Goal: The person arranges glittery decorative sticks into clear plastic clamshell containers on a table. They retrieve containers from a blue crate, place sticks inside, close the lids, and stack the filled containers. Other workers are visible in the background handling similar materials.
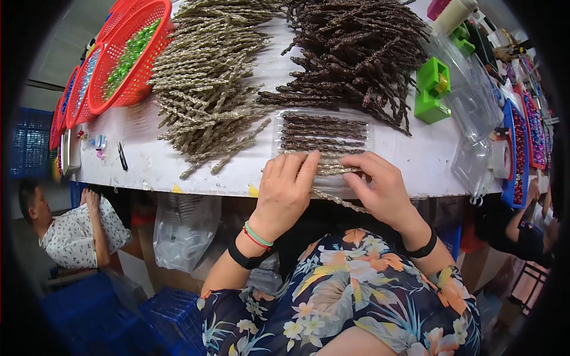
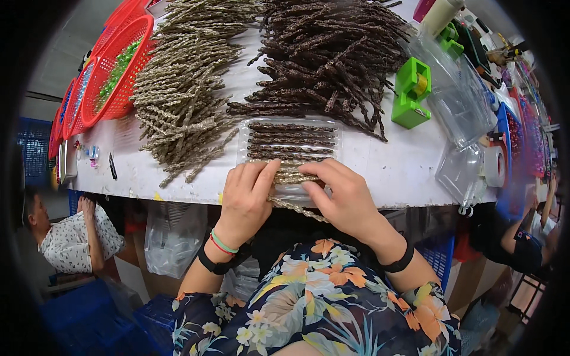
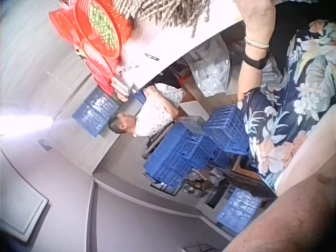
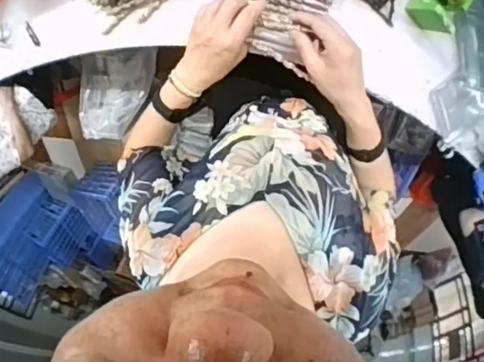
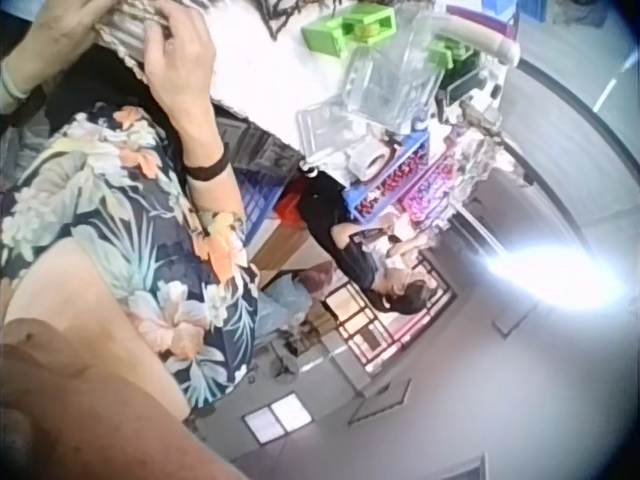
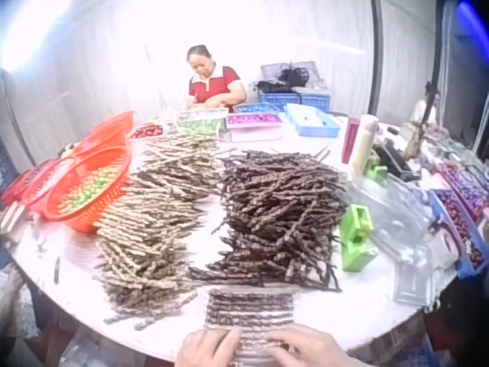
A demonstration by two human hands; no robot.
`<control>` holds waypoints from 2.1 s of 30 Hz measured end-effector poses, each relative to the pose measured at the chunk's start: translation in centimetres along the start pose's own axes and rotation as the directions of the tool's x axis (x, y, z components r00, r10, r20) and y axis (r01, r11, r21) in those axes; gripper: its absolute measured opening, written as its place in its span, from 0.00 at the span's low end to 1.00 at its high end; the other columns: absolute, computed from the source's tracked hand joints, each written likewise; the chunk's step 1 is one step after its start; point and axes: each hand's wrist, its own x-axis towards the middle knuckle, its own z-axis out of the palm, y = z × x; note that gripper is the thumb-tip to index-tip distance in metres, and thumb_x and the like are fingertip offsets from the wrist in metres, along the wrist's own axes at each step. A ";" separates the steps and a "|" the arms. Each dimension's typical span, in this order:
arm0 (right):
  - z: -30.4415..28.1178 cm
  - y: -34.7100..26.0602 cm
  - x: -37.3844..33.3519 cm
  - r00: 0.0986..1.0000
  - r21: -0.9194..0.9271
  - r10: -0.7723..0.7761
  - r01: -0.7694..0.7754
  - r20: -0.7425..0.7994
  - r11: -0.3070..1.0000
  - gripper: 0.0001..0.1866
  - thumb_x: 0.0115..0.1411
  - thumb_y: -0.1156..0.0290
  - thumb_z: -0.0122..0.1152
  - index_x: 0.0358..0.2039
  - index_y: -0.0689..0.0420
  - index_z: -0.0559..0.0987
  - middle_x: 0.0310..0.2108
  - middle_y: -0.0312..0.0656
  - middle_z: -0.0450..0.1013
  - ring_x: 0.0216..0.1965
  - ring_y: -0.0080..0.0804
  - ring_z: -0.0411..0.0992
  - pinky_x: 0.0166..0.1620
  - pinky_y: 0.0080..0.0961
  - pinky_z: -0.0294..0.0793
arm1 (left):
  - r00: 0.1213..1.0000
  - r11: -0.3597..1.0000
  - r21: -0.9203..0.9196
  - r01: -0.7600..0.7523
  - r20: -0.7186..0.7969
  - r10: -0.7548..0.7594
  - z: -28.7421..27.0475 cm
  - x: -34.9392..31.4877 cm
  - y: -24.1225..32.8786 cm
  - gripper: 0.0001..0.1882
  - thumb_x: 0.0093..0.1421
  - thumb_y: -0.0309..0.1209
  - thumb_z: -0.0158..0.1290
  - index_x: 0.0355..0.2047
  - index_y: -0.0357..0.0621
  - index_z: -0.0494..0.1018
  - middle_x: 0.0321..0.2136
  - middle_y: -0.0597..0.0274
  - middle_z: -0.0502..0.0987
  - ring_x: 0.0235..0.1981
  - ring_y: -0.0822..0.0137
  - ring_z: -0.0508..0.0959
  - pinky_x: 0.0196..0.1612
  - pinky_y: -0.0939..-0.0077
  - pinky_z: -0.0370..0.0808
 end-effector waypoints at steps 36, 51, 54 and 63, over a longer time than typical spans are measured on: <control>-1.6 1.2 -2.0 0.989 -0.229 -0.080 0.049 -0.128 0.972 0.06 0.51 0.77 0.67 0.32 0.57 0.82 0.28 0.38 0.78 0.32 0.36 0.72 0.42 0.31 0.66 | 0.915 0.908 -0.235 0.347 -0.129 -0.383 -0.4 -3.7 -1.9 0.20 0.55 0.17 0.57 0.49 0.43 0.78 0.21 0.55 0.71 0.22 0.56 0.73 0.28 0.65 0.70; -0.8 1.1 -0.5 0.981 -0.317 -0.195 0.182 -0.009 0.931 0.07 0.49 0.72 0.70 0.31 0.51 0.85 0.30 0.33 0.71 0.36 0.33 0.67 0.45 0.32 0.61 | 0.924 0.932 -0.166 0.323 -0.154 -0.349 0.1 -3.7 -2.0 0.22 0.53 0.17 0.57 0.50 0.45 0.79 0.19 0.57 0.69 0.20 0.57 0.71 0.26 0.65 0.68; -0.7 1.5 0.0 0.975 -0.348 -0.219 0.221 0.045 0.911 0.08 0.49 0.71 0.70 0.33 0.51 0.85 0.31 0.33 0.71 0.36 0.33 0.67 0.45 0.32 0.61 | 0.924 0.933 -0.160 0.321 -0.162 -0.346 0.3 -3.7 -2.0 0.23 0.53 0.17 0.57 0.50 0.45 0.79 0.19 0.57 0.69 0.19 0.58 0.71 0.25 0.65 0.67; -2.7 1.2 -0.2 0.978 -0.384 -0.198 0.205 0.057 0.900 0.09 0.47 0.71 0.71 0.31 0.52 0.80 0.35 0.36 0.71 0.42 0.37 0.68 0.47 0.34 0.61 | 0.927 0.932 -0.157 0.325 -0.143 -0.347 0.3 -3.9 -2.0 0.19 0.58 0.19 0.53 0.51 0.42 0.78 0.20 0.56 0.70 0.19 0.61 0.70 0.26 0.67 0.67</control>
